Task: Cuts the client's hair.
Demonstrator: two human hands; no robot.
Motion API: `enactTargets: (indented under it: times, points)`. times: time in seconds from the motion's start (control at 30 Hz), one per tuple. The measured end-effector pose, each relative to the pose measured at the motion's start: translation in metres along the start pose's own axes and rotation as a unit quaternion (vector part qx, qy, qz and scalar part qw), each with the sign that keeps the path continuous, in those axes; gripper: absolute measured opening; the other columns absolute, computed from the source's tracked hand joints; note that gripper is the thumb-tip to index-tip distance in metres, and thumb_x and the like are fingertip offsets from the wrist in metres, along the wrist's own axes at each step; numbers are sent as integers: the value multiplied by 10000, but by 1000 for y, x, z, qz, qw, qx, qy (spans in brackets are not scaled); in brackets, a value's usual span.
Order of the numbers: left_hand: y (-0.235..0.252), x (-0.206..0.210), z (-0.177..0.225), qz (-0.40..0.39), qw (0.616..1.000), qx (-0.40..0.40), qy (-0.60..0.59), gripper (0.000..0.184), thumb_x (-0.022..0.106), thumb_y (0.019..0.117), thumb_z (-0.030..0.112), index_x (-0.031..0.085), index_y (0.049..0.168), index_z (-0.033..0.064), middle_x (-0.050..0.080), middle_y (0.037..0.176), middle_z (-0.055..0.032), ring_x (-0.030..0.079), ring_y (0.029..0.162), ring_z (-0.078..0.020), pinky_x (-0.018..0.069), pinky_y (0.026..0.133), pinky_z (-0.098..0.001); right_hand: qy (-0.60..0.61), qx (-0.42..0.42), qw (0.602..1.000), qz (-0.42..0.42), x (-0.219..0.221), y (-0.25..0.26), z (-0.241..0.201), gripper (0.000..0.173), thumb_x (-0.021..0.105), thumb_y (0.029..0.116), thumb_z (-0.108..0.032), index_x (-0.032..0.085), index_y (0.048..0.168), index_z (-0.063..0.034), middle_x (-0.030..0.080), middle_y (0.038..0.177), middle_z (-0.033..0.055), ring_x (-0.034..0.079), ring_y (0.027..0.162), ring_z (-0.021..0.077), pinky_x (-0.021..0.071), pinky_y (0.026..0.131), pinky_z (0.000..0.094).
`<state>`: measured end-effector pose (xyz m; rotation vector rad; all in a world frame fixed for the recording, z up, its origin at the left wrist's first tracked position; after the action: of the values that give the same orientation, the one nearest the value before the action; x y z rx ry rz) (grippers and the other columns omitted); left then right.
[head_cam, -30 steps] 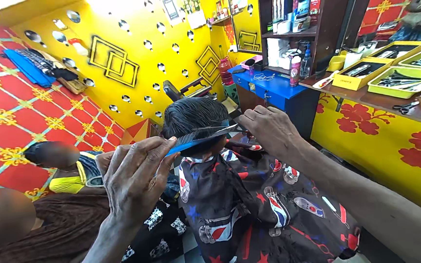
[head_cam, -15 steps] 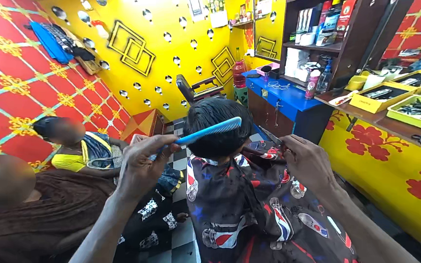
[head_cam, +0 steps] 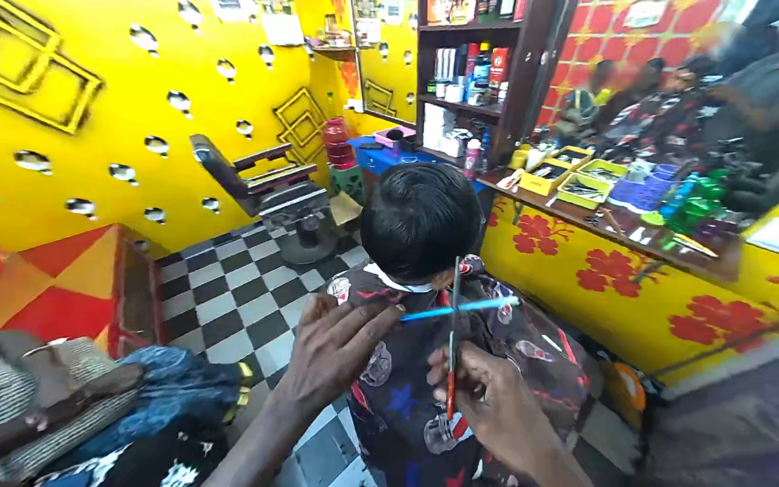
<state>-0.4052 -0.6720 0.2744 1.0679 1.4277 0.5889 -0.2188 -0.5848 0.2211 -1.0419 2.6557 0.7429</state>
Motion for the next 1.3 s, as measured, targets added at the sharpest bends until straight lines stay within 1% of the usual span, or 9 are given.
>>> enactTargets:
  times: [0.13, 0.23, 0.57, 0.7, 0.87, 1.0, 1.1, 1.2, 1.3]
  points:
    - [28, -33, -28, 73, 992, -64, -82, 181, 601, 1044, 202, 714, 1156, 115, 758, 1001, -34, 660, 825, -139, 454, 822, -381, -74, -78, 989, 97, -2, -16, -34, 159, 657, 944, -76, 732, 1084, -88, 753, 1041, -27, 721, 903, 52, 635, 779, 236]
    - [39, -22, -71, 15, 981, -135, -137, 240, 581, 1052, 204, 735, 1168, 60, 764, 1002, -86, 683, 823, -183, 459, 820, -481, -139, -59, 979, 137, -26, -18, -43, 151, 677, 956, -167, 728, 1098, -153, 748, 1034, -62, 723, 886, 50, 639, 772, 245]
    - [-11, 21, -39, -58, 997, -41, -33, 225, 553, 1040, 210, 755, 1118, 150, 730, 913, -50, 645, 741, -213, 431, 741, -458, -235, -6, 961, 146, -127, 31, -31, 400, 760, 876, -73, 649, 1253, -151, 710, 1161, -13, 711, 936, 110, 618, 795, 309]
    - [-16, 8, -28, 12, 983, -163, -86, 216, 579, 1039, 233, 755, 1109, 129, 756, 1009, -14, 657, 854, -103, 417, 820, -403, -302, -57, 940, 152, -149, 57, -17, 207, 714, 907, -114, 701, 1111, -150, 742, 1015, -37, 703, 862, 83, 595, 753, 309]
    - [-29, 20, -20, 1, 952, -290, -101, 302, 571, 1029, 363, 756, 1201, 197, 720, 1162, 44, 645, 1027, -82, 435, 905, -463, -362, -128, 920, 77, -161, 93, -9, 320, 713, 887, -10, 705, 1192, -102, 729, 1126, 62, 708, 939, 225, 588, 799, 461]
    - [-30, 27, -11, 23, 934, -343, -96, 368, 672, 960, 401, 736, 1259, 196, 690, 1231, -1, 628, 1113, -142, 457, 923, -468, -424, -212, 878, 63, -166, 116, -25, 242, 636, 930, 24, 715, 1150, -35, 736, 1056, 150, 721, 897, 341, 564, 765, 561]
    - [-30, 27, -13, 57, 934, -337, -104, 354, 738, 929, 297, 737, 1250, 147, 681, 1214, -25, 626, 1121, -140, 517, 962, -374, -500, -250, 829, 11, -165, 130, -42, 274, 673, 917, 19, 696, 1188, -19, 719, 1134, 178, 702, 1016, 386, 530, 903, 586]
    - [-27, 28, -15, 95, 945, -303, -80, 323, 753, 925, 237, 748, 1228, 127, 689, 1184, -63, 638, 1078, -161, 521, 925, -362, -576, -282, 767, 14, -160, 138, -59, 207, 618, 931, 82, 703, 1088, -22, 733, 1020, 181, 714, 942, 388, 522, 882, 570]
    - [-22, 24, -17, 128, 950, -280, -54, 310, 748, 930, 210, 753, 1232, 141, 694, 1190, -75, 640, 1066, -170, 514, 902, -358, -635, -277, 721, -19, -155, 147, -69, 231, 644, 934, 58, 700, 1136, -39, 723, 1113, 163, 695, 1029, 379, 504, 930, 561]
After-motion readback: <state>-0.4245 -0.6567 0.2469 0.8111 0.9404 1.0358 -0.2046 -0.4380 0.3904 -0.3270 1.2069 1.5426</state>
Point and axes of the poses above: each hand's wrist, its own y-axis towards the middle knuckle, its own x-axis out of the palm, z = x × y, the point moved 6 cm from there along y, towards the middle knuckle
